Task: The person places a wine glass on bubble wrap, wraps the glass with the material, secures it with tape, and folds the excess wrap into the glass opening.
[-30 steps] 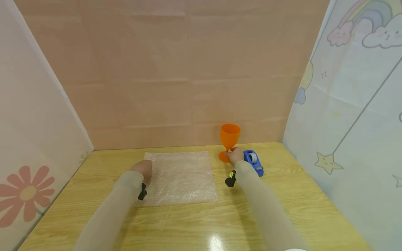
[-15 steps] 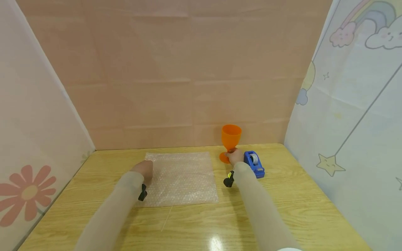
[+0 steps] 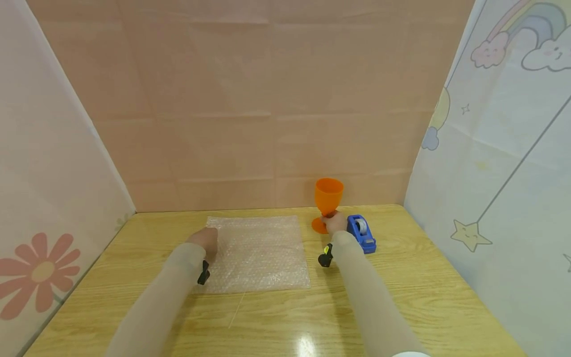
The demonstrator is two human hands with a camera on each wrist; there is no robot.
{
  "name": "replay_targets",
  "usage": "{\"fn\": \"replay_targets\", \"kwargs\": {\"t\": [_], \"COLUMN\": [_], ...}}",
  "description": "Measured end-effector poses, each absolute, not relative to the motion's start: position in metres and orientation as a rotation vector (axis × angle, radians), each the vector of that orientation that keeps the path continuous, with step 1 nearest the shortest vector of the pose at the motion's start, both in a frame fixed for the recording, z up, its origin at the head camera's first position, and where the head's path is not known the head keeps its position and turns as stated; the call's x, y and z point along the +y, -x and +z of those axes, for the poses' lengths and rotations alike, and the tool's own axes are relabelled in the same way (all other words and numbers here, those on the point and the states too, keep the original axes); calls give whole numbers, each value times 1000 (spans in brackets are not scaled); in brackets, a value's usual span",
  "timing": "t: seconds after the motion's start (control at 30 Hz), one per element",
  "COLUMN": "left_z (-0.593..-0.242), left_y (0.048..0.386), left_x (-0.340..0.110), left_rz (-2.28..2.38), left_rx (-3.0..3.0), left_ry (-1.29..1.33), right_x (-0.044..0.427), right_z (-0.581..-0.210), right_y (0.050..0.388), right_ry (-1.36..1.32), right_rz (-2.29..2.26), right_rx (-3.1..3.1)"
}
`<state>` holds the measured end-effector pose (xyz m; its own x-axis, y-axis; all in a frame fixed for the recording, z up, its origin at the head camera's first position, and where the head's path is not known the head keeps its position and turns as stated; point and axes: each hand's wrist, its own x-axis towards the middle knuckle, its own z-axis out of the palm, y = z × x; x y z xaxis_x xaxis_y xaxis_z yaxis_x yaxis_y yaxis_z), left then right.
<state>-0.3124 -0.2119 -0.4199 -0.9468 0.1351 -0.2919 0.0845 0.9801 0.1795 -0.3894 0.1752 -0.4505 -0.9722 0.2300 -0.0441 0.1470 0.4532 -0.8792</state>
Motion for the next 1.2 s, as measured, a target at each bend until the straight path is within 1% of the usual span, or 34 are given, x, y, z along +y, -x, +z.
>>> {"fn": "replay_targets", "kwargs": {"t": [0.23,0.43,0.57,0.8,0.97,1.2], "left_z": [-420,-417,-416,-414,-413,-414], "left_y": [312,313,312,307,306,305], "left_x": [-213,-213,-212,-211,-211,-211], "left_rz": [226,225,217,230,254,225], "left_rx": [2826,2813,2805,2811,2806,2808], "left_ry": [-182,-189,-172,-176,-158,-179], "right_x": [183,191,193,198,200,201], "right_z": [-449,-436,-424,-407,-405,-409], "right_y": [387,381,372,353,347,337], "right_ry": [236,55,-9,-92,-187,-229], "right_rz": [1462,1584,1644,1620,1552,1510], "right_rx": [-2642,-2576,-2570,-2610,-2660,-2690]}}
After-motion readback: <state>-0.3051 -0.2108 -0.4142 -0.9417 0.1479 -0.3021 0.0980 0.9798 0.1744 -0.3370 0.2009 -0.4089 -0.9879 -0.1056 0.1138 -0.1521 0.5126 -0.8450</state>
